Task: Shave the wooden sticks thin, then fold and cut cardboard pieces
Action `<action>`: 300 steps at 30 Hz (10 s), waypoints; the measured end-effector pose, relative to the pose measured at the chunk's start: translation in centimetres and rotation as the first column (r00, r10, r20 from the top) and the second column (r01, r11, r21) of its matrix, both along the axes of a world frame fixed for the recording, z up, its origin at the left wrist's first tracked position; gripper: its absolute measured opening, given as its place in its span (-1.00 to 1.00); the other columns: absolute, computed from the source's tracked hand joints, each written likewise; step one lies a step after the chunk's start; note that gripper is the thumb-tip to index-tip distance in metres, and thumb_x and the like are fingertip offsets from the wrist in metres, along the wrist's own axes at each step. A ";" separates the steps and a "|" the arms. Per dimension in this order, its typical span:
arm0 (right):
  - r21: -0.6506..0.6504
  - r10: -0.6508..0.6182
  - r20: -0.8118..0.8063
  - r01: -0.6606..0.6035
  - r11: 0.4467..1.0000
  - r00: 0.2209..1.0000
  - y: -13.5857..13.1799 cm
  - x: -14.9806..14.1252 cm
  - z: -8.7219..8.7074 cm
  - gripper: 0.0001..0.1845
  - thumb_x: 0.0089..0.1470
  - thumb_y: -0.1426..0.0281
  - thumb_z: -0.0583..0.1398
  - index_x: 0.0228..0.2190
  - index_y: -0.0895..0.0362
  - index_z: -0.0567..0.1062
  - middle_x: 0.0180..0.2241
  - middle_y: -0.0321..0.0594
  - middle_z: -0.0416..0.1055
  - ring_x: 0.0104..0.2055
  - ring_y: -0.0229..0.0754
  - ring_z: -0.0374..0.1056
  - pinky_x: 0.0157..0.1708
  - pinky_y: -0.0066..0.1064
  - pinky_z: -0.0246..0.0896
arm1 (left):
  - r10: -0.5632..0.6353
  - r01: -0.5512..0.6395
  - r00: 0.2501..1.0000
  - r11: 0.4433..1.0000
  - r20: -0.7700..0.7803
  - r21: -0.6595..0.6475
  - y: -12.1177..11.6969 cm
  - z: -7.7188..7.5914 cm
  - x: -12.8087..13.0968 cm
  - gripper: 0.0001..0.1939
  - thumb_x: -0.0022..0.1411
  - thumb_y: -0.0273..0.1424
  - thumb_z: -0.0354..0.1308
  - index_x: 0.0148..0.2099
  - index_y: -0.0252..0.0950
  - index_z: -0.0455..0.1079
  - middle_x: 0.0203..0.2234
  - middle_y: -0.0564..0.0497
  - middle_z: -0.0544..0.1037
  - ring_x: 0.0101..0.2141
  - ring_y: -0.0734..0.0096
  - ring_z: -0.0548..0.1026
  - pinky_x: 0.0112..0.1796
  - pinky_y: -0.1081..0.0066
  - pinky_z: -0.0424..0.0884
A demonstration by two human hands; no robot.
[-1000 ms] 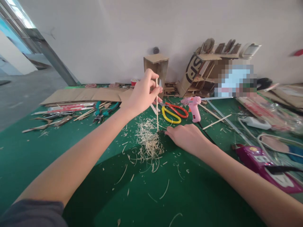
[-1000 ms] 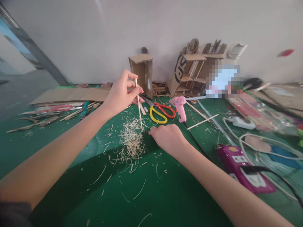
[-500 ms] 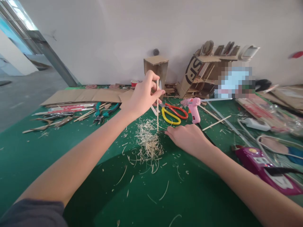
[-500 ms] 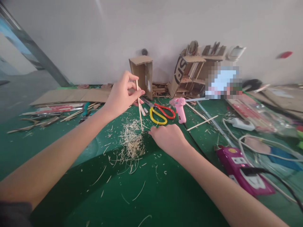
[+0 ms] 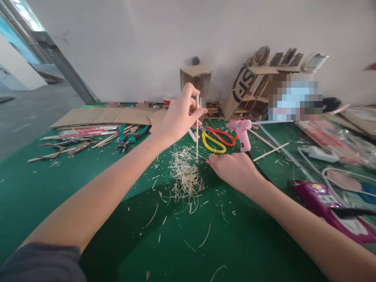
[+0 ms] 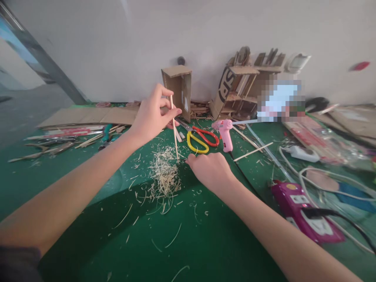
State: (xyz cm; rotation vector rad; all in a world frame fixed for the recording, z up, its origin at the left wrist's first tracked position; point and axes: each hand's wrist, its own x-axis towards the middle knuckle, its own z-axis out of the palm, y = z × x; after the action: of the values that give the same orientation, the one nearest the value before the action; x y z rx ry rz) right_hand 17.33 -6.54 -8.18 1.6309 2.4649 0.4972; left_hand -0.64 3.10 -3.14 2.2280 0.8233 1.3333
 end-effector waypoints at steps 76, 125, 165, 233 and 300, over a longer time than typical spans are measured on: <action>-0.061 0.112 0.020 -0.111 0.992 0.993 0.5 1.3 0.6 -0.50 0.29 0.20 -0.17 -0.33 0.14 0.47 -0.62 -0.19 0.39 -0.64 -0.24 0.24 -0.57 -0.40 -0.23 | 0.124 -0.126 0.992 0.991 0.036 0.050 0.3 -1.2 0.4 -0.64 0.27 -0.42 0.11 0.04 -0.15 0.06 -0.43 0.09 0.49 -0.60 0.52 0.48 -0.62 0.53 0.39; -0.073 0.067 0.002 -0.066 0.995 0.998 0.7 0.4 0.9 -0.51 0.29 0.18 -0.16 -0.32 0.12 0.48 -0.55 -0.17 0.40 -0.60 -0.28 0.21 -0.57 -0.41 -0.28 | 0.075 -0.074 0.997 0.996 0.024 -0.043 -0.2 -0.8 0.9 -0.72 0.32 -0.51 -0.04 0.05 -0.21 0.06 -0.28 -0.01 0.57 -0.60 0.57 0.51 -0.60 0.57 0.41; -0.123 0.128 -0.136 -0.145 0.982 0.982 1.3 1.7 -0.1 -0.50 0.28 0.18 -0.17 -0.38 0.14 0.44 -0.56 -0.21 0.41 -0.62 -0.33 0.14 -0.57 -0.40 -0.26 | 0.076 -0.071 0.995 0.994 0.070 -0.077 -0.1 -1.1 1.0 -0.70 0.31 -0.46 0.03 0.04 -0.18 0.07 -0.29 0.03 0.55 -0.60 0.58 0.50 -0.63 0.58 0.39; -0.281 0.039 -0.119 -0.072 0.957 0.992 0.2 0.7 1.2 -0.56 0.29 0.24 -0.14 -0.30 0.19 0.45 -0.52 -0.16 0.42 -0.56 -0.24 0.29 -0.58 -0.40 -0.14 | 0.160 -0.160 0.987 0.985 0.008 0.065 -1.3 -0.5 1.0 -0.60 0.20 -0.38 0.19 0.00 -0.18 0.09 -0.64 0.22 0.35 -0.66 0.52 0.43 -0.62 0.51 0.27; 0.113 0.242 -0.521 -0.215 0.970 0.819 0.4 1.9 0.0 -0.65 0.29 0.31 -0.12 -0.20 0.11 0.43 -0.30 -0.23 0.47 -0.52 -0.34 0.22 -0.55 -0.39 -0.23 | -0.017 -0.092 0.906 0.967 -0.424 -0.236 -4.0 7.6 -2.9 -0.78 0.29 -0.24 0.01 -0.25 -0.28 0.34 -0.43 0.00 0.51 -0.49 0.50 0.49 -0.42 0.44 0.44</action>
State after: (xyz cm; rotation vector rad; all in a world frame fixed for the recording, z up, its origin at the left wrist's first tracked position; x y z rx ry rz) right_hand 19.20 -6.12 -8.19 1.6749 3.0994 0.1310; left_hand -3.53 -0.88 4.41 2.3297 1.1208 0.7079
